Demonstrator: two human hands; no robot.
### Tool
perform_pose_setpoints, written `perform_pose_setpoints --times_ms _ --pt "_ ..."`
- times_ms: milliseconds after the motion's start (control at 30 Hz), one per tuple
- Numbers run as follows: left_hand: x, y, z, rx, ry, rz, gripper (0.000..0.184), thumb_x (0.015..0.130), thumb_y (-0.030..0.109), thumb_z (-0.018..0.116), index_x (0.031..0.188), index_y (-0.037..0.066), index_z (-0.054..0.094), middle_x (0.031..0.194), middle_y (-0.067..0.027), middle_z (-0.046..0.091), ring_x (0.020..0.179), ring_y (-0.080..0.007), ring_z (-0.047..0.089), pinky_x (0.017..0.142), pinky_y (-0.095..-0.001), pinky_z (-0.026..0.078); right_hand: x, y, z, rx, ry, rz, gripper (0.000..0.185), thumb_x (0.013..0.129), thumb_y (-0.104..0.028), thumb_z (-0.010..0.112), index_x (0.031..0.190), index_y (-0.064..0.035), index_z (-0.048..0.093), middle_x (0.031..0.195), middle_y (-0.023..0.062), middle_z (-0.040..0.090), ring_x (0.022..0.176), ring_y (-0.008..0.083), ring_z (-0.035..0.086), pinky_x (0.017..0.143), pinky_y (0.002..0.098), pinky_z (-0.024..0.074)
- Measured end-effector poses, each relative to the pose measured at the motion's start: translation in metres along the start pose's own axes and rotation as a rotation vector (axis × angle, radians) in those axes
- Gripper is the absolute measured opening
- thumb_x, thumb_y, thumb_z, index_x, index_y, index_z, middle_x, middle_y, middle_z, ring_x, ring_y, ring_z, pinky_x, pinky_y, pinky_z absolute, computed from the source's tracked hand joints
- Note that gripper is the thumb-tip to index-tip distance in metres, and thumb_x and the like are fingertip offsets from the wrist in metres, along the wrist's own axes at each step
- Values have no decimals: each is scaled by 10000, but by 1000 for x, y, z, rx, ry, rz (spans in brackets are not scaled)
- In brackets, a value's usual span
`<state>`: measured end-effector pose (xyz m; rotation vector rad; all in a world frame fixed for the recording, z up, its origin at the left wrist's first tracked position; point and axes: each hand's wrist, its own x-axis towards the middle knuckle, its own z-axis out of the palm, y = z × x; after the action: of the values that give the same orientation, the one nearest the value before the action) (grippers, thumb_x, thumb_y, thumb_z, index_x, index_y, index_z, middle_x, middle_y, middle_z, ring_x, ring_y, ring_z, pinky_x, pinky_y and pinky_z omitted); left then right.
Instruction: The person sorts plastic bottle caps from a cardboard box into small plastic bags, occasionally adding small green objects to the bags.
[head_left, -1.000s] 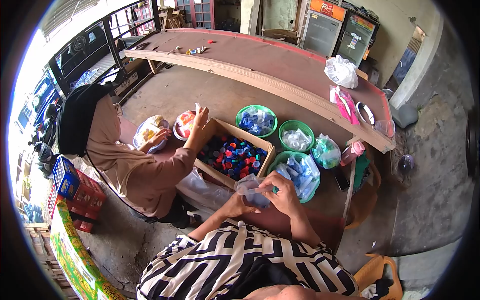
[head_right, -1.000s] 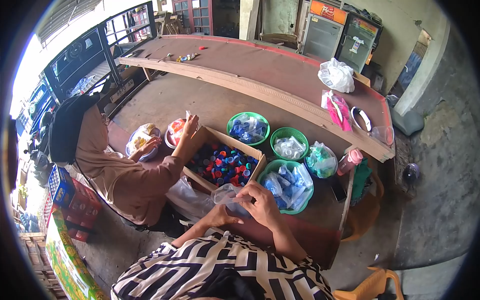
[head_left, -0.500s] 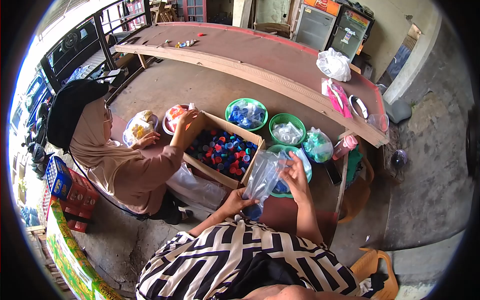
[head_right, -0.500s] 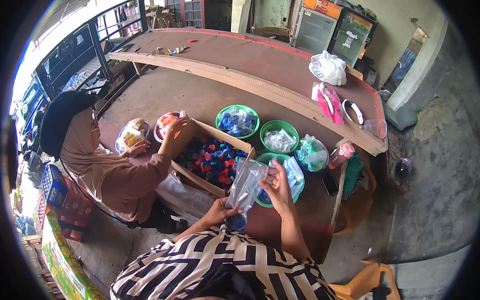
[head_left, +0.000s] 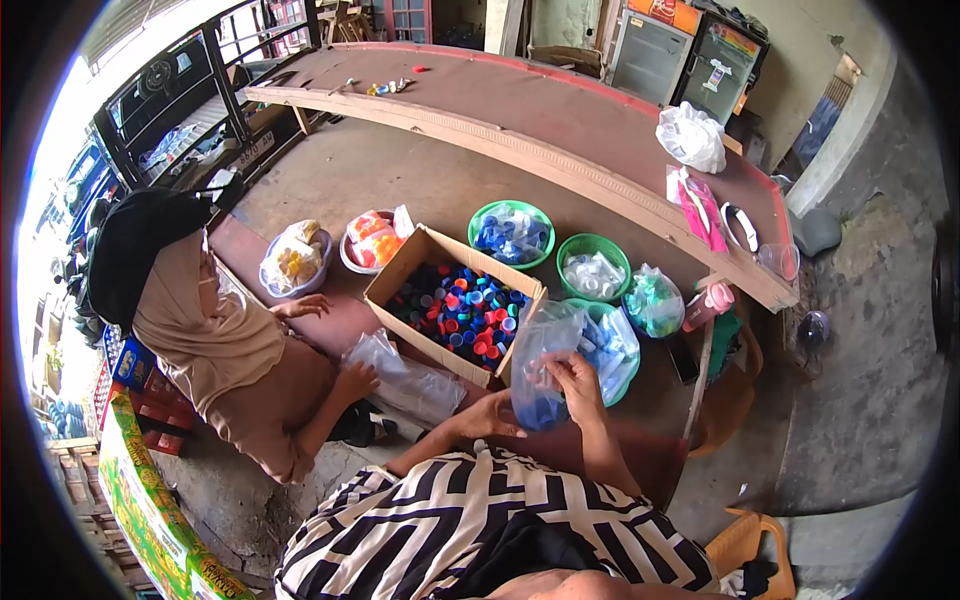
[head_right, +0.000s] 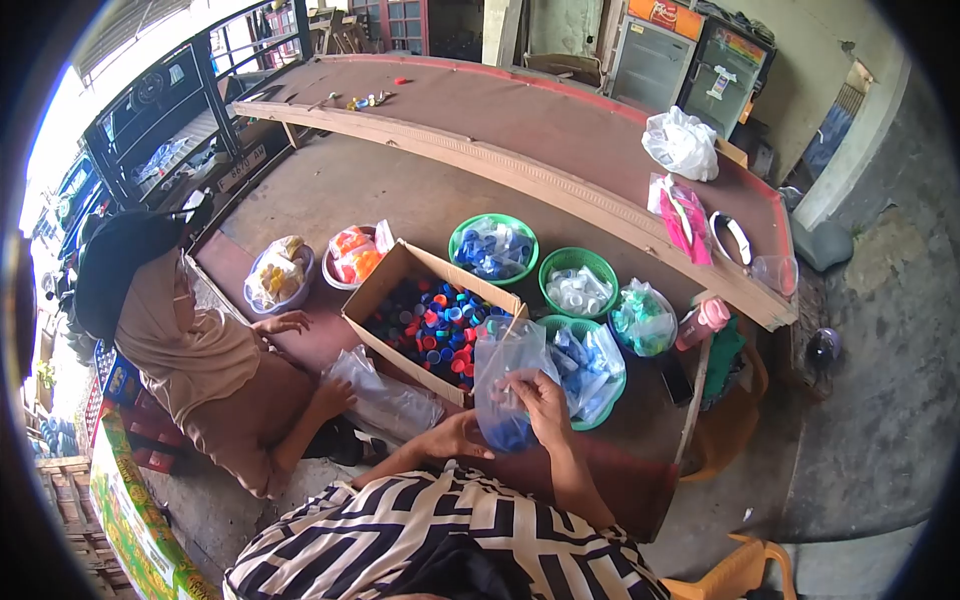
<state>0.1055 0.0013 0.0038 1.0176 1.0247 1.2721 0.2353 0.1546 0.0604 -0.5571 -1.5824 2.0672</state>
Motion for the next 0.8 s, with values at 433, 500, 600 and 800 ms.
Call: perform_pose_setpoints --times_ms 433,500,600,800 --pt "6 -8 -6 1 109 -71 588 800 138 766 1291 7 470 1171 -91 594 1062 -162 574 940 -337 456 7 3 11 161 78 -2 156 973 -82 494 1083 -1 569 1029 128 646 934 239 669 741 326 582" --pt "2 -1 -6 -30 94 -140 541 813 135 754 1270 0 496 1148 -81 607 1068 -150 559 946 -330 440 5 4 11 179 101 -25 163 969 -80 501 1094 1 567 1040 131 646 937 242 669 743 322 581" --pt "1 4 -10 -8 117 -130 466 833 146 736 1230 6 535 1109 -70 627 1044 -142 568 940 -323 442 3 0 10 158 62 -80 176 941 -51 547 1107 5 563 1029 131 654 925 240 672 752 317 576" --pt "2 1 -1 17 65 61 432 852 175 716 1212 7 545 1068 -44 642 979 -141 588 904 -309 464 -7 19 1 -6 -5 -51 302 870 -42 660 1154 -10 562 1003 123 667 901 207 673 791 303 560"
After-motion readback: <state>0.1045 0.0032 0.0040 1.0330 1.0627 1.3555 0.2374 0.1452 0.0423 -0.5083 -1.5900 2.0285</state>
